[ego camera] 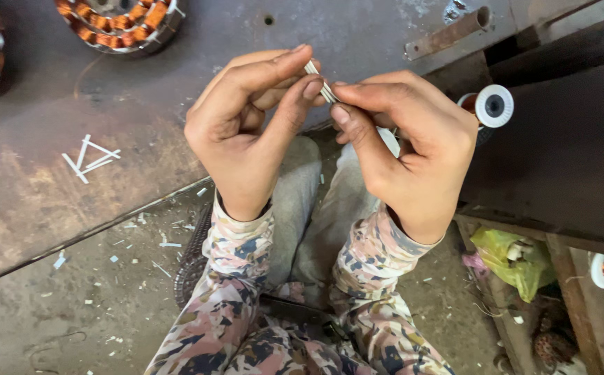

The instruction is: The person uses shears to cut a white plastic tube into short segments on a metal workbench. The person repeatedly measures, cuts, and arranges the segments near two copper-wound stator components.

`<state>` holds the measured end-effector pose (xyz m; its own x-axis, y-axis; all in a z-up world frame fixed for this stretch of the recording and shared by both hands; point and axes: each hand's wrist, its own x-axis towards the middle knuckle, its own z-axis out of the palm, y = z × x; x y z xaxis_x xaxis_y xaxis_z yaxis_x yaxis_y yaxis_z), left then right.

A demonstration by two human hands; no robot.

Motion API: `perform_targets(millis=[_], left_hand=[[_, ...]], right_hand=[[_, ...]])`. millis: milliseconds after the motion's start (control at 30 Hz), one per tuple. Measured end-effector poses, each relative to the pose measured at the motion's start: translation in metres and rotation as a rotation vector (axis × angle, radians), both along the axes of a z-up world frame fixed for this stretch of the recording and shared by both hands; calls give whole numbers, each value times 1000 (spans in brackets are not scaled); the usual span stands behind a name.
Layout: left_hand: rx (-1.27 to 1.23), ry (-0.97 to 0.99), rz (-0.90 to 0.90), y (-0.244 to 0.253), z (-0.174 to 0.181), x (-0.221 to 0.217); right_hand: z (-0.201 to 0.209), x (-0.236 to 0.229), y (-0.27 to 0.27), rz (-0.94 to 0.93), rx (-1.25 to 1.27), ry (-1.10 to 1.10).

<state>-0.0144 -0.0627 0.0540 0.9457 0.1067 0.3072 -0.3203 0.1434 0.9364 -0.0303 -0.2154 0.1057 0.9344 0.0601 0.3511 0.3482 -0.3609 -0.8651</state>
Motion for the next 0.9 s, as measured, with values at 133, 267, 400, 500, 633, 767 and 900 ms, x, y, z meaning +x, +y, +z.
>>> perform_targets(millis=[133, 267, 400, 500, 633, 767, 900], left_hand=[[-77, -44, 8, -7, -3, -2], [-115, -57, 49, -10, -6, -4], [-153, -70, 50, -12, -7, -5], [-152, -84, 70, -15, -8, -6], [-134, -97, 91, -16, -9, -6], [-130, -103, 97, -17, -8, -6], [-117, -114, 92, -16, -7, -5]], right_hand=[[3, -2, 1, 0, -56, -16], [5, -2, 5, 2, -69, -18], [8, -4, 6, -34, -73, -5], [8, -3, 5, -42, -158, -40], [6, -3, 4, -23, -205, -88], [5, -3, 7, -50, -215, -116], [4, 0, 9, -58, -227, -147]])
